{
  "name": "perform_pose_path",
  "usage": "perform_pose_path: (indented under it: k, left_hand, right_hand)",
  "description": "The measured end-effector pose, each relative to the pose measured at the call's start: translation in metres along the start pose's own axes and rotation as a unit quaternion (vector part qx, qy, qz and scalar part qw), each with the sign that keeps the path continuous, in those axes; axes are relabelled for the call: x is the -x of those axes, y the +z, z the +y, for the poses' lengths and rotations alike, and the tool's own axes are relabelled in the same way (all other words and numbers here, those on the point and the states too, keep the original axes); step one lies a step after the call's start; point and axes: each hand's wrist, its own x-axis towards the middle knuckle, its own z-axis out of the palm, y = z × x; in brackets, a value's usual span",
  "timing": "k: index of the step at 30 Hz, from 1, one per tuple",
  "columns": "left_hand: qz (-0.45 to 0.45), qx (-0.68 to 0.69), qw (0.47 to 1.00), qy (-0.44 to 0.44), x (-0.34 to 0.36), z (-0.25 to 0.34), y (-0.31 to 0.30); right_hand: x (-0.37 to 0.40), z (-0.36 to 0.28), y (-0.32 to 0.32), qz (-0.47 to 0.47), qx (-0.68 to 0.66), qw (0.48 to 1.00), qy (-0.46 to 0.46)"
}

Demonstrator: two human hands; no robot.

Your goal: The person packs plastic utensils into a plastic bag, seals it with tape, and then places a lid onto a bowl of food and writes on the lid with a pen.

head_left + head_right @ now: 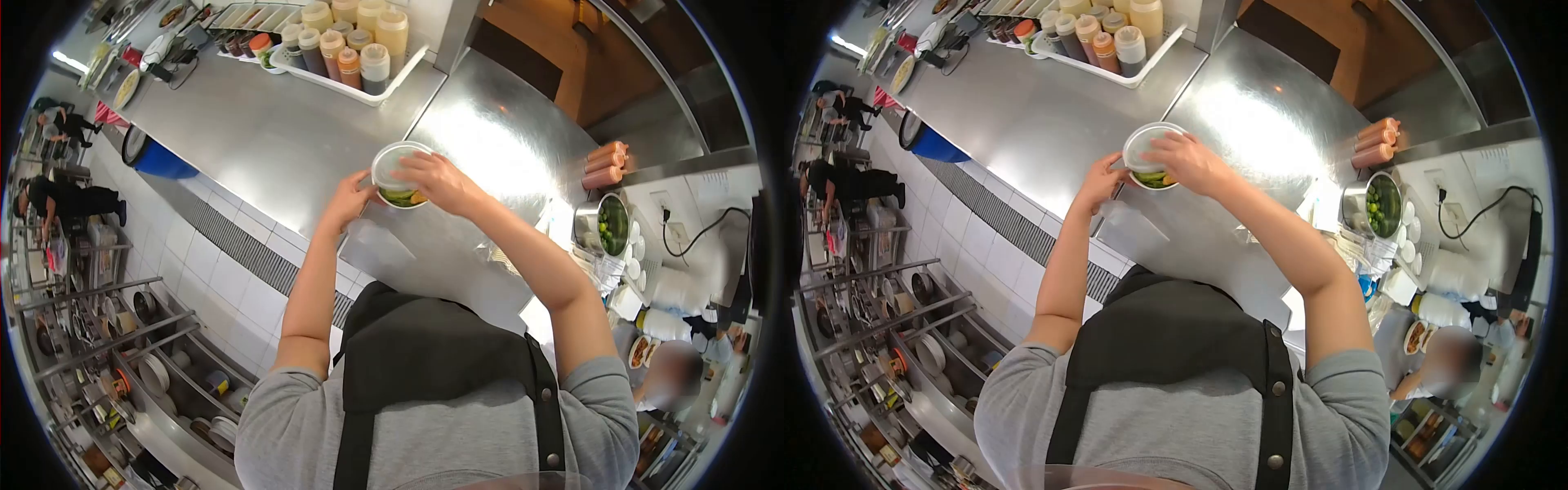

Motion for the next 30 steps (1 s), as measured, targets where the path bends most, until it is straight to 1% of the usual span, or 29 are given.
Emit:
perform_pose_path:
  k: [2,3,4,5,8,11,13,14,16,19,20,22,26,28,30]
  left_hand:
    - [-0.027,-0.023,0.999,0.006,-0.009,-0.004,0.014]
    - [-0.036,-0.012,0.999,0.007,-0.011,-0.003,0.022]
    - [-0.044,-0.001,0.999,0.009,-0.012,-0.002,0.030]
    - [-0.054,0.008,0.998,0.010,-0.013,0.002,0.038]
    - [-0.071,0.056,0.996,-0.026,-0.017,0.016,0.059]
    - [-0.060,0.119,0.990,-0.050,-0.028,0.011,0.066]
    - [-0.061,0.048,0.997,-0.004,-0.029,0.010,0.069]
    - [-0.061,0.014,0.998,0.021,-0.029,0.011,0.070]
    - [-0.070,-0.009,0.997,0.040,-0.036,0.005,0.067]
    - [-0.075,-0.021,0.994,0.075,-0.043,-0.005,0.068]
    - [-0.076,-0.022,0.993,0.087,-0.042,-0.003,0.069]
    - [-0.078,-0.026,0.994,0.069,-0.041,0.001,0.068]
    - [-0.088,-0.047,0.994,0.034,-0.030,0.019,0.066]
    - [-0.100,-0.028,0.995,0.014,-0.032,0.017,0.064]
    - [-0.099,-0.023,0.995,0.008,-0.032,0.016,0.063]
  right_hand:
    - [0.038,-0.008,0.011,0.008,0.032,0.998,0.048]
    - [0.054,-0.012,0.014,0.012,0.048,0.996,0.074]
    - [0.066,-0.015,0.015,-0.026,0.040,0.994,0.096]
    - [0.075,-0.020,0.017,-0.017,0.041,0.993,0.112]
    - [0.094,-0.028,0.025,0.010,0.057,0.986,0.156]
    - [0.103,-0.026,0.042,0.030,0.071,0.980,0.182]
    - [0.103,-0.028,0.045,0.043,0.059,0.979,0.190]
    - [0.101,-0.031,0.040,0.026,0.050,0.977,0.204]
    - [0.094,-0.034,0.028,-0.010,0.033,0.973,0.227]
    - [0.081,-0.019,0.030,0.013,-0.001,0.963,0.269]
    - [0.078,-0.017,0.034,0.048,0.039,0.964,0.259]
    - [0.074,-0.012,0.041,0.114,0.122,0.957,0.237]
    - [0.069,-0.013,0.035,0.049,0.123,0.954,0.269]
    - [0.065,-0.014,0.029,0.019,0.111,0.952,0.284]
    - [0.064,-0.017,0.029,0.017,0.117,0.949,0.292]
